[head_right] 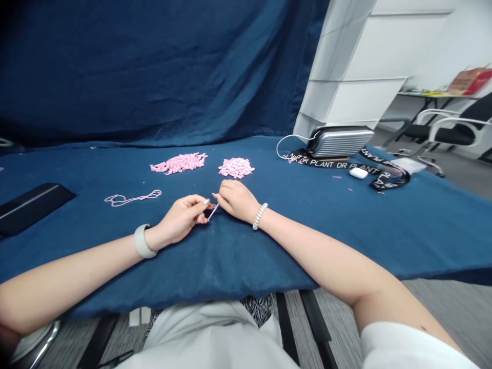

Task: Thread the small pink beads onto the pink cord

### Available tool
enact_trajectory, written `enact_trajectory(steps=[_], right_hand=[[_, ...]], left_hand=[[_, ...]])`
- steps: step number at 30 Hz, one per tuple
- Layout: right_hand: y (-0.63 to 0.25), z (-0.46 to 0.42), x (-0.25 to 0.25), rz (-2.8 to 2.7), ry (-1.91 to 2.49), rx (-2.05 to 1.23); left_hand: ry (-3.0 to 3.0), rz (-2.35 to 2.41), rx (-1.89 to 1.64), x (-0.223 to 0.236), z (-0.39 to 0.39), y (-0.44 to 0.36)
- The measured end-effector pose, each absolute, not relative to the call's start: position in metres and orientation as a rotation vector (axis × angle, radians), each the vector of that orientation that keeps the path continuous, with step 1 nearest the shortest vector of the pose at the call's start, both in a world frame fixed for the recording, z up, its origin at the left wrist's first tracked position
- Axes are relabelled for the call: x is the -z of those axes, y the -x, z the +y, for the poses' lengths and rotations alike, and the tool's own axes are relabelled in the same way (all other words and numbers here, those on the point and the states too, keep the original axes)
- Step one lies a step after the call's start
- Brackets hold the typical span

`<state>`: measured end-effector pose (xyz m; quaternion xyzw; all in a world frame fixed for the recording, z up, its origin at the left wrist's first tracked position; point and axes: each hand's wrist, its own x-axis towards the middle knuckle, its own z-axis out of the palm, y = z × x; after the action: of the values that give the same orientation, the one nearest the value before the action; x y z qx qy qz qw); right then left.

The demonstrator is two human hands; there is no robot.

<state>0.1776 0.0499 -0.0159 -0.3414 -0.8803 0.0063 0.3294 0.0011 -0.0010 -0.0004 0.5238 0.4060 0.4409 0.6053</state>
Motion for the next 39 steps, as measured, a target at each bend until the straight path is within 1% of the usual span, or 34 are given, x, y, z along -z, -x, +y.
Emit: enact_trajectory(steps=[6,11,22,27,32,39], right_hand=[[-0.175,0.041,0.013,-2.184,0.805,-0.034],[-0.171,0.033,0.011,-2.19,0.89,-0.194],[-0.17,0.023,0.0,-1.91,1.158,-0.919],[-0.174,0.028,0.0,-1.899,1.121,-1.182],[-0.174,0.027,0.001,-2.022,1.014,-1.274],[-0.174,0.028,0.005,-1.921,1.069,-1.341]], left_hand=[[-1.363,0.963,-0.92,-0.002,-0.002,-0.001],[-1.537,0.955,-0.823,-0.004,-0.003,-0.001],[-1.721,1.016,-0.849,-0.003,-0.008,0.003],[-1.712,1.027,-0.855,-0.004,-0.009,0.002],[-1.713,1.035,-0.875,-0.007,-0.011,0.001],[-1.691,1.038,-0.884,-0.005,-0.009,0.0]])
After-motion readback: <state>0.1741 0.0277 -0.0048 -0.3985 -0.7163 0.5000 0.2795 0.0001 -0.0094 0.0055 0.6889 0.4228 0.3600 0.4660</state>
